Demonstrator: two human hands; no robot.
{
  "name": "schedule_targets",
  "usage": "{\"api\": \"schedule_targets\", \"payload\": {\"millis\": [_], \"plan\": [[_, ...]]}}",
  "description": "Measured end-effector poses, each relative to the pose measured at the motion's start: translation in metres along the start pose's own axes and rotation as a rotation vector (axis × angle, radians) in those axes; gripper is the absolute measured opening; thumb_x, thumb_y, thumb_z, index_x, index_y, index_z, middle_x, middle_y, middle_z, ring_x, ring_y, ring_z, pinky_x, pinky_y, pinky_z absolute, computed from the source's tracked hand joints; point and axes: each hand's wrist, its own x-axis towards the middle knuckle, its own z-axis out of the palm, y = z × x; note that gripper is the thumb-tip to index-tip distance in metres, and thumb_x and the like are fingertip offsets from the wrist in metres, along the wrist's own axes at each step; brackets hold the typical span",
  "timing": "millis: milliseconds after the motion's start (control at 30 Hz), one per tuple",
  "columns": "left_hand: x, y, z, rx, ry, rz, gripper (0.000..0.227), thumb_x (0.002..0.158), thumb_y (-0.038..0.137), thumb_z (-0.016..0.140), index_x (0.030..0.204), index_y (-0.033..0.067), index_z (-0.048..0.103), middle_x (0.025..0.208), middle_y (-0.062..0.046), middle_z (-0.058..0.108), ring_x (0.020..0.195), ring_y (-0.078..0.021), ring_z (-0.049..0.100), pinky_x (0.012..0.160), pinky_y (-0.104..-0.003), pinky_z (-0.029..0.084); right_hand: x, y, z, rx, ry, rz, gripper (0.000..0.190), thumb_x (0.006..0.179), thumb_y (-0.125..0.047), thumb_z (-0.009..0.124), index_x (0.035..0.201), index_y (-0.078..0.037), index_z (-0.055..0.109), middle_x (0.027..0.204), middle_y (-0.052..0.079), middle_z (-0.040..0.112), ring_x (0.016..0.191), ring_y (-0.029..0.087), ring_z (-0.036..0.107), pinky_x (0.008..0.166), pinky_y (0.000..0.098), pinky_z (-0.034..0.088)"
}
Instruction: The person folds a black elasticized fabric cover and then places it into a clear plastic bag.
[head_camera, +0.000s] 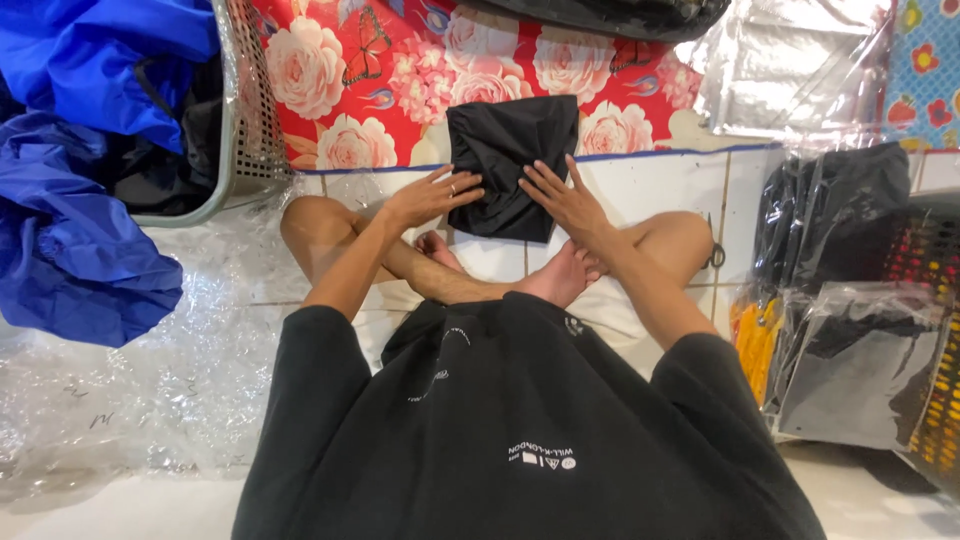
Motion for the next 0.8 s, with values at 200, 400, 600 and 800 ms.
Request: {"api": "schedule_targets", "payload": {"millis": [200, 400, 600, 800], "plan": [[0.015, 0.002, -0.003, 0.213, 0.234, -0.021, 0.075, 0.089, 0.016, 0.072, 0.155, 0.0302, 0.040, 0.168, 0.001, 0.033, 0.153, -0.0167, 0.033, 0.126, -0.043, 0.027, 0.004, 0.002, 0.041, -0.021, 0.068, -0.004, 0.073, 0.095, -0.019, 0.058, 0.163, -0.028, 0.033, 0.163, -0.002, 0.041, 0.156, 0.021, 0.029, 0.127, 0.0651, 0.013], [0.007, -0.003, 0.016, 0.108, 0.233, -0.063, 0.073, 0.093, 0.014, 0.066, 0.159, 0.0268, 0.038, 0.165, 0.003, 0.038, 0.153, -0.0151, 0.033, 0.126, -0.042, 0.026, 0.002, 0.014, 0.058, 0.562, 0.009, -0.022, 0.078, 0.093, -0.001, 0.043, 0.167, -0.016, 0.023, 0.170, 0.008, 0.028, 0.158, 0.029, 0.018, 0.123, 0.0649, 0.009], [0.010, 0.000, 0.012, -0.090, 0.276, -0.109, 0.065, 0.095, 0.009, 0.054, 0.158, 0.0175, 0.040, 0.161, 0.001, 0.045, 0.151, -0.0126, 0.038, 0.125, -0.041, 0.022, 0.017, 0.034, 0.021, 1.468, -0.028, 0.286, 0.056, 0.110, -0.047, 0.029, 0.147, -0.017, 0.058, 0.152, 0.007, 0.055, 0.151, 0.032, 0.035, 0.123, 0.0648, 0.001], [0.021, -0.010, 0.053, -0.401, 0.311, -0.301, 0.059, 0.083, 0.021, 0.079, 0.137, 0.0175, 0.055, 0.129, 0.004, 0.068, 0.127, -0.0088, 0.061, 0.120, -0.041, 0.030, 0.017, 0.050, 0.010, 1.512, 0.030, 0.440, 0.070, 0.069, -0.005, 0.061, 0.138, -0.019, 0.067, 0.137, 0.006, 0.067, 0.141, 0.028, 0.050, 0.127, 0.0490, 0.020]]}}
